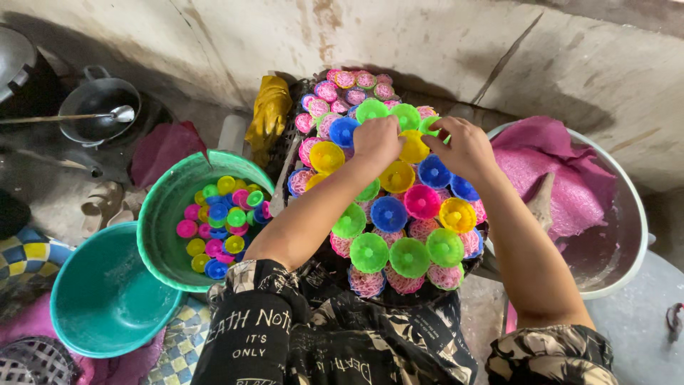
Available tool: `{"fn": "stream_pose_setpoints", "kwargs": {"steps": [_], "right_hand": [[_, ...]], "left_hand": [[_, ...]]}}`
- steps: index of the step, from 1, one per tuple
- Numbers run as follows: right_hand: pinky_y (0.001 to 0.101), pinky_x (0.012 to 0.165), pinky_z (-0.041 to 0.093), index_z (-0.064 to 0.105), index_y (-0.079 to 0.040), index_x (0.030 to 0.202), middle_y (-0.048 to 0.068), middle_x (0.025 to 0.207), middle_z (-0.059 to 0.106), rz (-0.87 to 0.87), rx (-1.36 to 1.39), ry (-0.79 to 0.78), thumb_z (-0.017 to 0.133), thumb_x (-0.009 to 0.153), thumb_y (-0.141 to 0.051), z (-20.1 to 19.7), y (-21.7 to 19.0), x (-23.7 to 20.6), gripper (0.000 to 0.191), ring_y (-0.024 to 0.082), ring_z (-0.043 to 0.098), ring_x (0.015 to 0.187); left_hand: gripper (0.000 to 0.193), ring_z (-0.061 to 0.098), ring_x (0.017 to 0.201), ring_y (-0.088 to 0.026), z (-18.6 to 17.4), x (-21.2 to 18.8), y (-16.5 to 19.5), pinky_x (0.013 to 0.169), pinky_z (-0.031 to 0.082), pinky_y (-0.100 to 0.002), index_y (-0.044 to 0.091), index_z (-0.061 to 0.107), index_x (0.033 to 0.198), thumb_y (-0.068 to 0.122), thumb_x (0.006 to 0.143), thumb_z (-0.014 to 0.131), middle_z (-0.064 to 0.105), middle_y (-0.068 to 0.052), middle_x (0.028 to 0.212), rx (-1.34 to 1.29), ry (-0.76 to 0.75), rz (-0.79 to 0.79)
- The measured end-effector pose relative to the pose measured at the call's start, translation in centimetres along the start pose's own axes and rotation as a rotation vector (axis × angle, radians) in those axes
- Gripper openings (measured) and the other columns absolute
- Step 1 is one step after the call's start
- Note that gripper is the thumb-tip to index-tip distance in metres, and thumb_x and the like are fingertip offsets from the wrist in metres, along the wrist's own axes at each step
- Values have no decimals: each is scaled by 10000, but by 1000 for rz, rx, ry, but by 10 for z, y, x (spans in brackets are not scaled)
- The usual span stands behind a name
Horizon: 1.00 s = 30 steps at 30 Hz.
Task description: The person makes decorative candles. They scoop pink wax paste from a basin with a stick, place it into a wooden hand press fitted with a tube, press the paste down, and fill colorful plastic cups arranged in a tray, repeating the cycle for multiple cups.
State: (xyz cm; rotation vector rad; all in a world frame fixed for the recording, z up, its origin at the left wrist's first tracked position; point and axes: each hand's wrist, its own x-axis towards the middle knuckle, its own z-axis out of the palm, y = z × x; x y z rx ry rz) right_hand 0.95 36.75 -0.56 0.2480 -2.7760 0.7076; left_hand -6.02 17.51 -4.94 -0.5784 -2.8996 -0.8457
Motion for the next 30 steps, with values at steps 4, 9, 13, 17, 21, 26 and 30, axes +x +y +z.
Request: {"fn": "stream_pose_setpoints", "kwargs": {"steps": [4, 9, 13, 17, 21, 26, 30], "right_hand": [[462, 798, 543, 748, -52, 1059, 160, 1008, 705, -56, -81, -3, 789, 875, -325, 6, -11, 10, 331, 351, 690, 887], [444, 931, 524, 781, -91, 988, 140, 1056, 711, -323, -54, -112, 769, 768, -248, 0, -13, 11, 270, 335, 666, 1040], [445, 939, 511, 800, -110, 954, 104, 996, 724, -287, -140, -209, 762, 792, -225, 2, -13, 2, 202, 325, 660, 1022], [437, 921, 516, 797, -109, 935, 96, 985, 728, -279, -200, -216, 754, 794, -213, 11, -11, -4, 180, 329, 653, 1041], [436, 949, 504, 788, -91, 944, 99, 993, 727, -327, -165, -203, 754, 828, -227, 16, -6, -6, 182, 315, 656, 1006], [437, 938, 507, 779, -66, 924, 121, 985, 716, -355, -121, -174, 762, 814, -200, 17, -8, -11, 175, 326, 658, 1000], [424, 866, 556, 767, -36, 1028, 146, 1081, 713, -369, -21, -14, 774, 840, -138, 0, -13, -18, 214, 333, 681, 981]], "left_hand": [[306, 632, 999, -339, -10, -6, -1, 775, 551, -455, 109, 751, 906, 364, 756, 828, 688, -115, 973, 94, 243, 194], [119, 596, 992, -281, -40, -48, -16, 922, 505, -423, 175, 806, 894, 266, 819, 808, 654, -62, 949, -131, 137, 484], [144, 585, 977, -278, -49, -89, -24, 841, 493, -433, 196, 809, 873, 302, 777, 792, 670, -32, 945, -64, 76, 628], [150, 603, 916, -252, -39, -95, -16, 772, 463, -445, 191, 785, 835, 329, 786, 753, 706, 18, 838, 71, 65, 741], [98, 634, 902, -226, -28, -95, -8, 750, 464, -434, 189, 733, 713, 257, 778, 707, 706, 14, 763, 249, 110, 817], [66, 637, 914, -218, -27, -99, -2, 786, 484, -397, 155, 714, 704, 165, 745, 663, 696, 1, 761, 323, 153, 901], [62, 631, 919, -218, -29, -100, -1, 760, 479, -383, 135, 710, 696, 155, 726, 659, 692, -12, 757, 384, 162, 938]]}}
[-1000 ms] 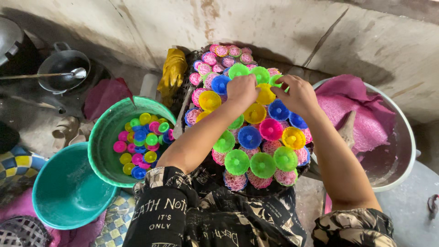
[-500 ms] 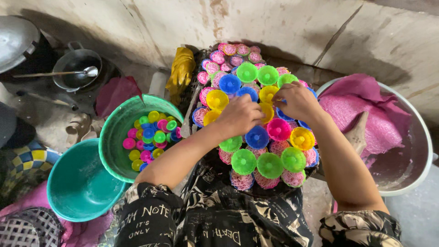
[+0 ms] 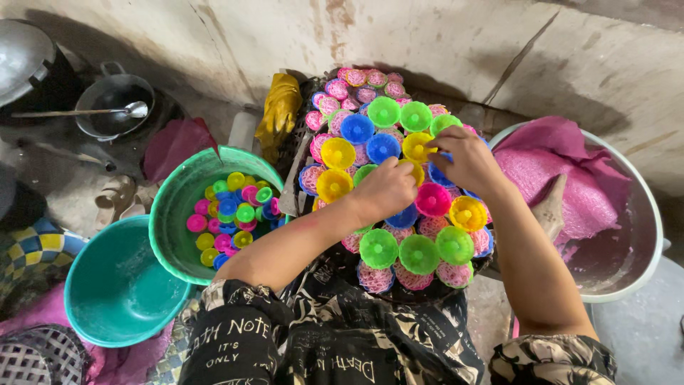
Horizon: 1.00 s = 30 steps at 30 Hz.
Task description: The person makes decorative candles. They scoop pink wax paste from a basin with a stick, place it into a wooden hand press fitted with a tube, press the paste down, and fill colorful plastic cups arranged in a tray, repeating the cycle for multiple cups.
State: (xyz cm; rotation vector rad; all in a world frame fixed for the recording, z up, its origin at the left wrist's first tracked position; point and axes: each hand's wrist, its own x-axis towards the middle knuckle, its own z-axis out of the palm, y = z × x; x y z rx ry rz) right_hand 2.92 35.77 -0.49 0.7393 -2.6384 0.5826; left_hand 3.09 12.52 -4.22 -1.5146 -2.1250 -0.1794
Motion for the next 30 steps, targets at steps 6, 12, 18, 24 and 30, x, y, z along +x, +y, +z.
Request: {"fn": "stream_pose_setpoints", "kwargs": {"steps": [6, 12, 18, 24, 30], "right_hand": [[366, 736, 578, 774, -82, 1140, 108, 1128, 720, 256, 110, 134, 784, 918, -137, -55, -12, -33, 229, 241, 691, 834], [362, 803, 589, 764, -89, 1136, 112, 1137, 711, 217, 151, 62, 763, 918, -140, -58, -46, -69, 224, 248, 707, 960], [426, 891, 514, 774, -86, 1071, 93, 1082, 717, -14, 38, -105, 763, 773, -153, -41, -84, -84, 306, 295, 649, 989], [414, 880, 505, 761, -85, 986, 57, 1039, 717, 36, 6, -142, 751, 804, -148, -43, -97, -82, 193, 272, 640, 948], [394, 946, 495, 755, -72, 1013, 75, 1151, 711, 29, 34, 7, 774, 838, -179, -50, -78, -93, 205, 271, 651, 1026]], "left_hand": [[70, 602, 914, -209, 1, -2, 1, 738, 465, -372, 140, 682, 673, 161, 736, 660, 655, -9, 741, 26, 79, 37], [41, 584, 917, -197, -21, -10, -6, 754, 454, -359, 155, 662, 757, 137, 791, 648, 627, -2, 812, 48, 87, -13], [165, 566, 962, -217, -53, -41, 3, 809, 435, -411, 180, 744, 859, 344, 842, 737, 608, 19, 900, -332, 128, -153], [262, 554, 948, -227, -55, -60, 18, 812, 430, -417, 181, 765, 805, 438, 860, 774, 607, 17, 871, -285, -39, -153], [286, 574, 1007, -226, -63, -60, 17, 865, 446, -423, 165, 785, 944, 433, 845, 780, 641, 16, 945, -349, -12, -174]]}}
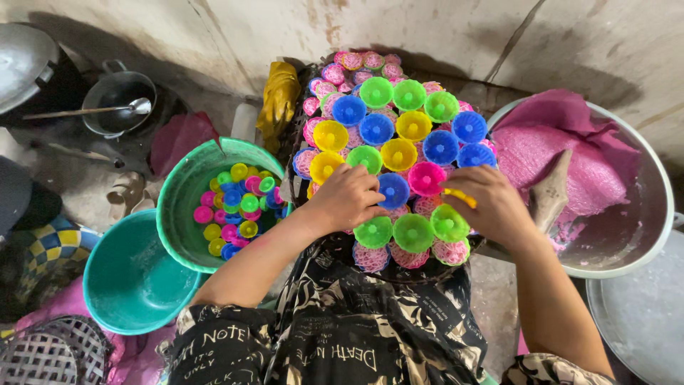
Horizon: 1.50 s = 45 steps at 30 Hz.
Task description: The person makes decorative candles. They scoop pink wax paste from a basin with a stick, place it into a wooden hand press fitted with a tube, press the paste down, and fill colorful plastic cups arranged in a tray, repeating the cycle for multiple cups.
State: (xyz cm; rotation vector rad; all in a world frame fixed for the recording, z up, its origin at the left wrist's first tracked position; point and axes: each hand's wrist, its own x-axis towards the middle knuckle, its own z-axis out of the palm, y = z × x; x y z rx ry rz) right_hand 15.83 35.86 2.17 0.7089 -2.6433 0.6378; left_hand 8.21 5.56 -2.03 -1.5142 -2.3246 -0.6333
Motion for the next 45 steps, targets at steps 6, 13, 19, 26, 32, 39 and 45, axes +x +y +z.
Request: {"fn": "stream_pose_setpoints", "kwargs": {"steps": [6, 13, 19, 26, 32, 39, 45], "right_hand": [[288, 904, 563, 763, -35, 1193, 139, 1199, 708, 643, 129, 605, 722, 1042, -72, -29, 131, -87, 161, 203, 708, 1040], [572, 786, 506, 467, 261, 1299, 441, 1051, 620, 1182, -382, 259, 935, 691, -697, 56, 212, -170, 1227, 570, 622, 968], [320, 628, 530, 709, 37, 1081, 85, 894, 717, 1451, 710, 435, 815, 866, -265, 24, 187, -167, 385, 188, 665, 717], [280, 807, 532, 546, 30, 1339, 80, 1077, 674, 648, 973, 484, 655, 1042, -196, -91, 18, -116, 388, 146, 653, 863], [204, 731, 504, 612, 40, 1325, 46, 1006, 687, 334, 845, 439, 545, 1072, -238, -96, -61, -20, 381, 101, 626, 815], [237, 776, 511, 582, 34, 1224, 75, 1015, 682, 76, 354, 532, 544, 1053, -107, -148, -71, 65, 225, 118, 636, 851], [259, 789, 515, 552, 15, 1148, 97, 969, 669, 88, 253, 434, 604, 1008, -32, -147, -102, 30, 157, 124, 636, 836]], "left_hand": [[323, 626, 1035, -251, -39, -23, 5, 912, 485, -429, 136, 771, 1085, 334, 833, 815, 691, -16, 1088, -49, 92, -107], [254, 634, 977, -292, -83, -38, 7, 909, 507, -432, 138, 785, 1047, 249, 823, 828, 698, -43, 1062, 48, 159, -288], [226, 656, 982, -286, -80, -35, -6, 895, 527, -421, 125, 777, 1068, 207, 866, 836, 700, -54, 1084, -10, 270, -273], [726, 536, 1433, -304, -65, 69, 17, 1226, 407, -493, 149, 514, 1532, 392, 901, 777, 609, -106, 1487, -308, 183, -166], [627, 677, 1137, -304, -51, 200, 70, 1084, 443, -580, 82, 539, 1257, 339, 758, 819, 698, -93, 1138, -171, 408, -86], [128, 715, 736, -294, -72, 224, 79, 666, 532, -477, 129, 654, 843, 214, 842, 751, 701, -48, 777, 349, 589, 272], [154, 732, 851, -314, -128, 206, 88, 714, 584, -464, 217, 756, 867, 270, 725, 729, 743, -74, 888, -53, -209, 39]]}}
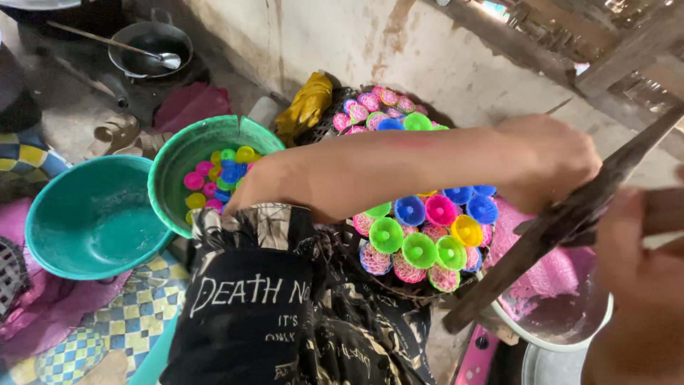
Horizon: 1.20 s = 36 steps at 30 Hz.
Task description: The person makes decorative candles. They scoop pink wax paste from a basin with a stick, place it into a wooden hand press fitted with a tube, press the paste down, and fill colorful plastic cups arranged in a tray, repeating the cycle for multiple cups.
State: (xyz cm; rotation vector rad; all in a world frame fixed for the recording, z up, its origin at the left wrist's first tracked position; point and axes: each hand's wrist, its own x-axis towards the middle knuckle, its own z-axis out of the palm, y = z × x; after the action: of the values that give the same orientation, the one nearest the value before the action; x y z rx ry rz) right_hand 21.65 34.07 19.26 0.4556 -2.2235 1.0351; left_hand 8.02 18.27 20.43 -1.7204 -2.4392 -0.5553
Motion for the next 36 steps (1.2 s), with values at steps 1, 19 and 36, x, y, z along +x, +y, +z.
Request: {"fn": "stream_pose_setpoints", "kwargs": {"steps": [1, 19, 36], "right_hand": [[263, 791, 516, 547, 12, 1135, 101, 962, 667, 25, -14, -28, 614, 1000, -20, -6, -3, -12, 154, 125, 636, 834], [331, 1091, 434, 529, -75, 1308, 72, 1296, 584, -162, 771, 344, 678, 962, -121, 8, -13, -7, 379, 158, 533, 1221], [333, 617, 508, 727, -57, 1085, 89, 720, 713, 1487, -209, -667, 476, 1006, -545, 94, 431, -232, 555, 160, 665, 583]], "left_hand": [[161, 737, 864, -322, 1, -13, 4, 730, 588, -468, 218, 769, 835, 308, 701, 759, 753, -73, 888, 112, 14, 89], [238, 641, 1090, -341, 40, -69, -36, 975, 471, -510, 188, 682, 1067, 302, 880, 775, 655, -42, 1071, -1308, 290, 81], [184, 552, 1303, -210, 91, -132, -94, 1258, 368, -493, 290, 637, 1308, 373, 1144, 652, 607, 15, 1319, -1438, 819, -31]]}}
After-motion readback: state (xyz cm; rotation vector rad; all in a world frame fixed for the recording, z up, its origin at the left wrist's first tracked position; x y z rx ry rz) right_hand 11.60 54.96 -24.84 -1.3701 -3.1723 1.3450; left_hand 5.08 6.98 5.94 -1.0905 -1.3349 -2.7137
